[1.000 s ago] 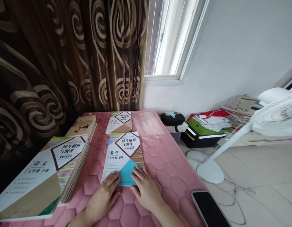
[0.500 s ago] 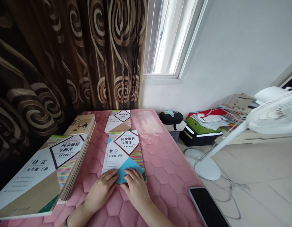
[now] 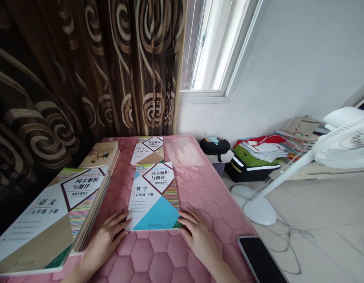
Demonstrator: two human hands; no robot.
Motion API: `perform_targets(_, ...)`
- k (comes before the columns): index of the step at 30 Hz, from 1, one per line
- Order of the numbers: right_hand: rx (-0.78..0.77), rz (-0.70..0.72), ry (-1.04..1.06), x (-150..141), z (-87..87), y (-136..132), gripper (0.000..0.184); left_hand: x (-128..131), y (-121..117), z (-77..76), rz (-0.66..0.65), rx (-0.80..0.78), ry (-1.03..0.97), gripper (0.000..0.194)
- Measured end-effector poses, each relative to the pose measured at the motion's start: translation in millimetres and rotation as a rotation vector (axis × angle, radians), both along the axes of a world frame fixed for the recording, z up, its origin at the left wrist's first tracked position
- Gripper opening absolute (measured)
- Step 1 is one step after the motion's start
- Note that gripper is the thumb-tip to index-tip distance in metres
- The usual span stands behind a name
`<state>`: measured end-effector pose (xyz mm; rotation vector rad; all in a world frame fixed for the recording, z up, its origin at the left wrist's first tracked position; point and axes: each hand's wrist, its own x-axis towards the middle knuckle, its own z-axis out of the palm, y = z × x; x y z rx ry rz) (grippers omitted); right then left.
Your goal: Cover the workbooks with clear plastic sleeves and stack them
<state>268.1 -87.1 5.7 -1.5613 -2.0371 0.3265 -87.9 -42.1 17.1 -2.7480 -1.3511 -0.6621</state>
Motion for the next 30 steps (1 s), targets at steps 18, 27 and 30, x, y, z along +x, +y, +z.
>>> perform_targets(18,0.095,-0.064,-0.051,-31,-3.3,-4,0.023,30,-13,7.2,0.076,-0.026,0.010,0.030)
perform_targets(27,0.065,0.009,-0.103,-98,13.0,11,0.013,87,-14,8.1,-0.057,-0.105,0.004,0.030)
perform_targets(30,0.067,0.010,-0.109,-89,10.5,11,0.013,77,-12,3.1,-0.036,-0.067,-0.001,0.026)
